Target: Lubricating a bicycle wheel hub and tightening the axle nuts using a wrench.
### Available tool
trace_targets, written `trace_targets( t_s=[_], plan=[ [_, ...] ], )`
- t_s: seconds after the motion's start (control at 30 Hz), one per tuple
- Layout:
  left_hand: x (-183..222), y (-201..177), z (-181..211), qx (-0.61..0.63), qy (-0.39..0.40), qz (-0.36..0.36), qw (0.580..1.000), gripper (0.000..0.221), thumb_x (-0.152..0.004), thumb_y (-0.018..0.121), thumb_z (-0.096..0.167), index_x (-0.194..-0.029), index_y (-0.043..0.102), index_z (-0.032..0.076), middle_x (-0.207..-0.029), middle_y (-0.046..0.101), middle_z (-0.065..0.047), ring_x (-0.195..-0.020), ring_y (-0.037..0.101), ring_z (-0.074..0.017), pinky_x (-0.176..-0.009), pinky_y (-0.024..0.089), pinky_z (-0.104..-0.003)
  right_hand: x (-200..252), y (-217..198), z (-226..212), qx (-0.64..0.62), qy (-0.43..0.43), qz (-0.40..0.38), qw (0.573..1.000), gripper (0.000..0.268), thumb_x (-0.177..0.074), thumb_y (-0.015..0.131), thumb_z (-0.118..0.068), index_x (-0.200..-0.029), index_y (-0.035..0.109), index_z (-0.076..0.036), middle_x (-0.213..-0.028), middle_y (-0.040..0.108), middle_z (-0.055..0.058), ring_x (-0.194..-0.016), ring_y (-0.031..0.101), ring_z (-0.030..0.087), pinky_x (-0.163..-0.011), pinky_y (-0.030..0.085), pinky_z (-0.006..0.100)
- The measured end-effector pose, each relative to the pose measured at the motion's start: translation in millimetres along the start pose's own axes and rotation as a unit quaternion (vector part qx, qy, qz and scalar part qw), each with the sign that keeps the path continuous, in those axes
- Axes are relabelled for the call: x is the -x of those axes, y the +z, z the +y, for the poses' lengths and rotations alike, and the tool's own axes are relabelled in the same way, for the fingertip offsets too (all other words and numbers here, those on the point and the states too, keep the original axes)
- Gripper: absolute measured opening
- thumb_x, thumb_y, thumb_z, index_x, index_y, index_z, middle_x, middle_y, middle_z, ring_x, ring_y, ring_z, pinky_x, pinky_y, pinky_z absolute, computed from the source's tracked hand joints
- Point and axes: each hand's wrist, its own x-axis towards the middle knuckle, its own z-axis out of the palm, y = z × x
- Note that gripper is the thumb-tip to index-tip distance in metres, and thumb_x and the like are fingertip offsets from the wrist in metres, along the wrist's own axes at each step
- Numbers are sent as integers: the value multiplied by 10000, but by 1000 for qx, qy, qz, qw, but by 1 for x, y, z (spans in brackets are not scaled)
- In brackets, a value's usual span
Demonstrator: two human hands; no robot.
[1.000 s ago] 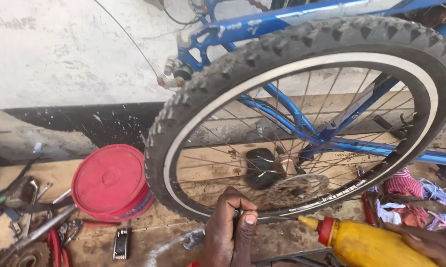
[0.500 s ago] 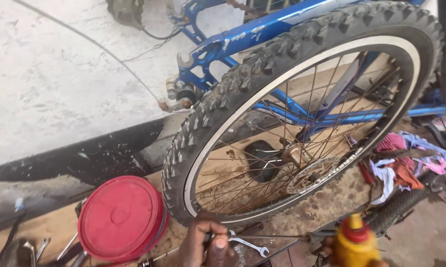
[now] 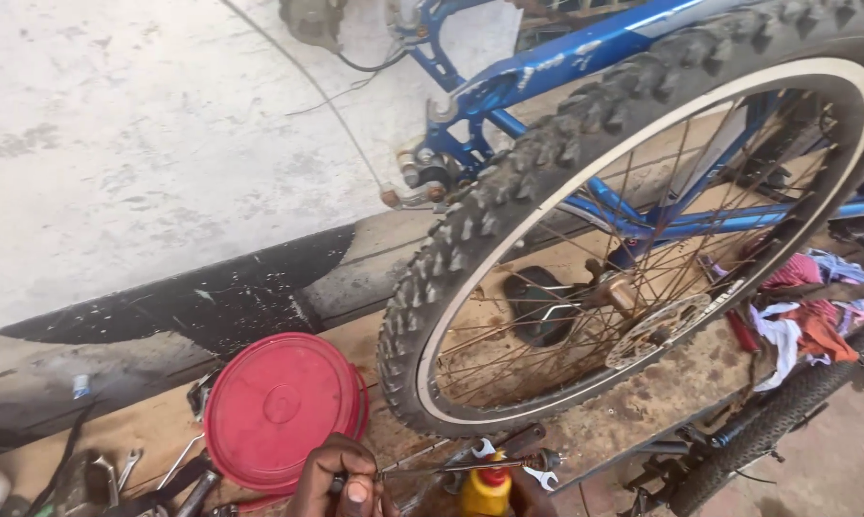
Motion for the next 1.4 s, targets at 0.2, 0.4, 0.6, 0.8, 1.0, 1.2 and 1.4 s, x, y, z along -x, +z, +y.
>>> trace_targets(
  t_s=[0.2,0.4,0.6,0.8,1.0,1.2,1.4],
  plan=[
    [7,-1,14,-9,-91,52,994,288,-887,636,297,-856,599,13,-729,508,-79,-415,559,-182,-381,500,-281,33,10,-188,-310,323,-245,860,199,-802,639,28,-998,638,63,-905,676,289,-795,687,365,-588,479,326],
    [6,0,9,41,-79,52,995,319,-897,631,300,-882,584,-15,-725,508,-78,-391,573,-193,-373,505,-281,26,50,-112,-295,-47,-480,825,187,-859,683,-75,-817,524,13,-656,549,147,-661,602,229,-655,462,337],
    [13,-5,9,-23,-138,35,990,342,-896,588,364,-947,627,28,-508,540,-85,-394,623,-203,-420,471,-277,14,50,-84,81,-321,-399,855,325,-825,696,-202,-1119,637,-78,-1090,634,133,-1013,631,289,-855,493,382],
    [14,-4,-3,20,-107,24,994,378,-905,575,374,-946,592,-2,-484,440,-40,-376,472,-143,-372,529,-314,13,-23,-133,18,167,-406,898,118,-836,746,-143,-908,712,-56,-892,782,83,-803,741,148,-700,559,227],
    [16,13,-2,15,-143,29,989,369,-893,556,361,-946,592,-2,-491,374,-22,-420,399,-118,-380,527,-320,-24,-140,-144,38,-101,-159,981,263,-811,681,-185,-1031,806,-112,-914,848,79,-747,806,175,-741,606,291],
    [17,35,22,-135,-176,-29,975,411,-855,531,481,-884,682,100,-471,492,6,-379,601,-125,-390,536,-255,-11,-158,-211,124,-331,-221,909,224,-816,706,-307,-915,802,-131,-905,787,50,-837,761,209,-694,608,390],
    [21,33,31,-211,-142,-48,966,365,-869,505,500,-866,688,183,-595,647,56,-401,673,-72,-455,490,-210,-5,-136,-215,171,-469,-243,832,217,-875,642,-313,-838,754,-131,-817,743,-14,-791,685,187,-676,565,332]
  ],
)
